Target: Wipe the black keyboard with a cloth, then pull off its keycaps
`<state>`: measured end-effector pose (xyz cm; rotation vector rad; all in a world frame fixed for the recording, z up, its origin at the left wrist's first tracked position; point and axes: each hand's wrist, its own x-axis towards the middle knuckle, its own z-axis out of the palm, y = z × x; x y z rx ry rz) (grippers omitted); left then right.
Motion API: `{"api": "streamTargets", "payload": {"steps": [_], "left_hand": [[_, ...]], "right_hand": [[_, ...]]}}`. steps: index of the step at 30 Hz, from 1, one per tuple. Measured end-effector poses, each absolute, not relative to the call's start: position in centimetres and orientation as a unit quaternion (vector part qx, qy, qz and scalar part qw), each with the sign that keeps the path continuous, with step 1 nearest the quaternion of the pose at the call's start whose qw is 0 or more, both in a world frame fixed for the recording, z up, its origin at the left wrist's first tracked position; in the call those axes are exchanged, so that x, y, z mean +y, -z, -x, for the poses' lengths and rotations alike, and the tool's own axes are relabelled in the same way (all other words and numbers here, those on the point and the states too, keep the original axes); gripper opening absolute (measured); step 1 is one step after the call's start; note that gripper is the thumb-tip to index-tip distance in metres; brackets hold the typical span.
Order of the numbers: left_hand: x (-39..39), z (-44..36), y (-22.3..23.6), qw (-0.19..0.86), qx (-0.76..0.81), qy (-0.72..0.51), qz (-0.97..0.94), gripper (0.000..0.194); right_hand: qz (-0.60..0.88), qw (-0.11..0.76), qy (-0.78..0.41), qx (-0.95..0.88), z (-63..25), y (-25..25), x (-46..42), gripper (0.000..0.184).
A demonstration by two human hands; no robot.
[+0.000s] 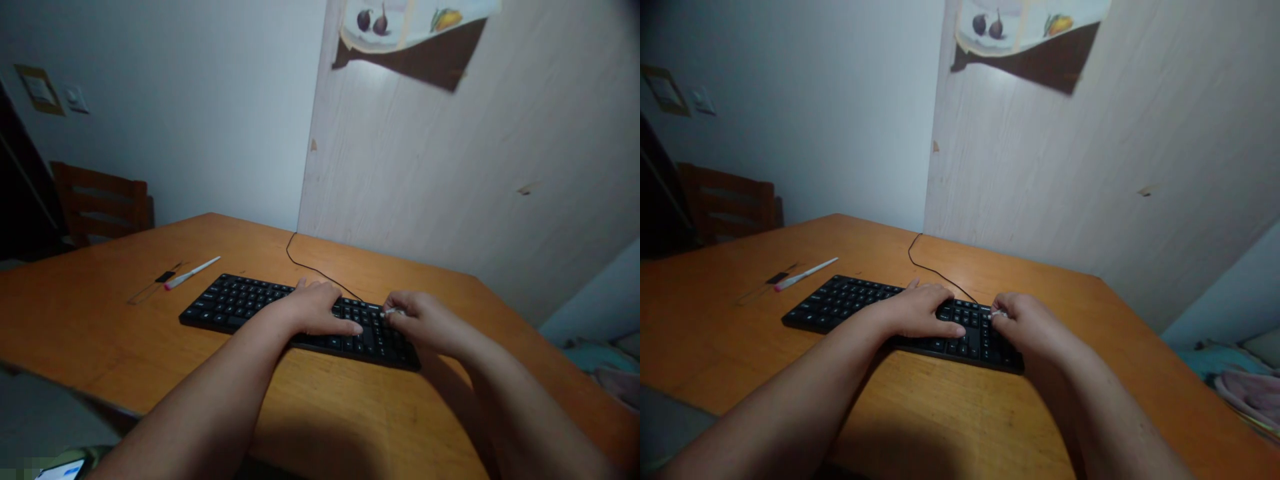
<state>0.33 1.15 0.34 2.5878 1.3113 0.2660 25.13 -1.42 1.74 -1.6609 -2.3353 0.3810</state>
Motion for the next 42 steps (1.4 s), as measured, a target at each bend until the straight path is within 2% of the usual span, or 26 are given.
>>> {"api": "streamTargets", "payload": {"steps": [4, 6, 11, 16, 22, 28, 42], "left_hand": [[0.9, 0.1, -0.6, 0.138, 0.433, -0.050, -0.889, 0.107], [0.8, 0.2, -0.5, 0.138, 0.428, -0.037, -0.892, 0.115], [0.9, 0.5, 0.0, 0.127, 0.406, -0.039, -0.904, 0.112], [0.6, 0.4, 0.1, 0.122, 0.405, -0.033, -0.906, 0.109], [-0.1, -0.1, -0.3, 0.101, 0.409, -0.038, -0.906, 0.106], [-0.1, -0.2, -0.2, 0.082, 0.407, -0.061, -0.908, 0.109], [-1.7, -2.4, 0.8, 0.097, 0.355, -0.127, -0.921, 0.101]], "right_hand": [[0.612, 0.156, -0.134, -0.763, -26.5, -0.7, 0.0, 0.012], [0.628, 0.147, -0.120, -0.755, -26.6, -0.1, 0.3, 0.013], [0.606, 0.095, -0.142, -0.777, -26.7, 0.6, 0.6, 0.010], [0.597, 0.151, -0.178, -0.768, -28.2, 0.9, 1.3, 0.012], [0.616, 0.188, -0.104, -0.758, -30.7, 1.5, 2.6, 0.026], [0.630, 0.226, -0.116, -0.733, -32.3, 2.0, 3.4, 0.024], [0.667, 0.241, -0.205, -0.675, -32.9, 3.6, 3.8, 0.013]]}}
